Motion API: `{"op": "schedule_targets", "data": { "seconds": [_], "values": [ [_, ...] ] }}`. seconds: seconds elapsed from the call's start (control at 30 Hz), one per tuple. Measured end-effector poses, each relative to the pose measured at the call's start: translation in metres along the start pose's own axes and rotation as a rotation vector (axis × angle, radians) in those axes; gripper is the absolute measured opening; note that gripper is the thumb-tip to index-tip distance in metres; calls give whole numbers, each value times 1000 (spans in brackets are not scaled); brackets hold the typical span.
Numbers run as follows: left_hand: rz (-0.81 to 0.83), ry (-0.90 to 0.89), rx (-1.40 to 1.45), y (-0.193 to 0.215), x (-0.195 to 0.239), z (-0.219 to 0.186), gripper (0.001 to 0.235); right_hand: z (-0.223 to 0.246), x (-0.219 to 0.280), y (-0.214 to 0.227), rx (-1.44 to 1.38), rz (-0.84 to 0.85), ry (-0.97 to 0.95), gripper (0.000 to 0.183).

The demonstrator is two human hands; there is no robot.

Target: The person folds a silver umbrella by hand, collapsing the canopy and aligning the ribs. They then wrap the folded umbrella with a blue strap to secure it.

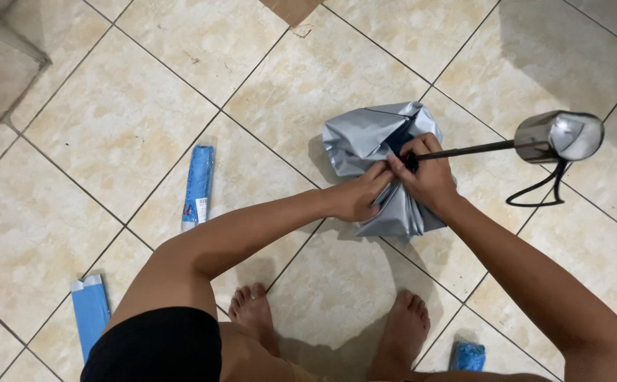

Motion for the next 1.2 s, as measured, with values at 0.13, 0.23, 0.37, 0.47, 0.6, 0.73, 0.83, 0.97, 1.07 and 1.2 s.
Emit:
{"op": "schedule_targets", "data": {
  "seconds": [0.13,0.23,0.37,0.47,0.6,0.73,0.83,0.97,1.07,1.2],
  "values": [
    [89,30,-89,49,-15,-38,36,-10,-5,-1,38,-3,27,26],
    [-134,8,-440,84,-23,-50,17,-7,-5,-4,24,21,45,24],
    [173,28,-883,95,-26,-49,51,-2,-6,-6,55,87,92,22],
    [239,66,-1019,95,-21,-26,46,-10,-9,4,-5,97,79,19],
    [265,195,-1073,121,-11,2,27,-33,-5,19,-58,102,63,19],
    [181,222,-1070,137,0,3,16,-47,-3,27,-85,110,58,20],
    [200,147,-1119,126,-1,-2,16,-43,-4,30,-56,95,79,19],
    [-106,152,-668,122,-3,-20,50,-37,-5,27,-55,92,0,16],
    [-276,360,-377,117,-3,-11,32,-17,-8,20,-61,123,-6,16],
    [-405,554,-219,102,0,18,25,-7,-16,10,-46,162,-1,16]
  ]
}}
Point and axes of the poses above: each hand's wrist, its own x-axis away from the middle knuckle, its own y-axis out of the back of the hand, z = x × y, the point moved 5 cm from there along -x, towards the middle knuckle, and after that the axes turned 8 degrees about -x, right-handed, at the moved point
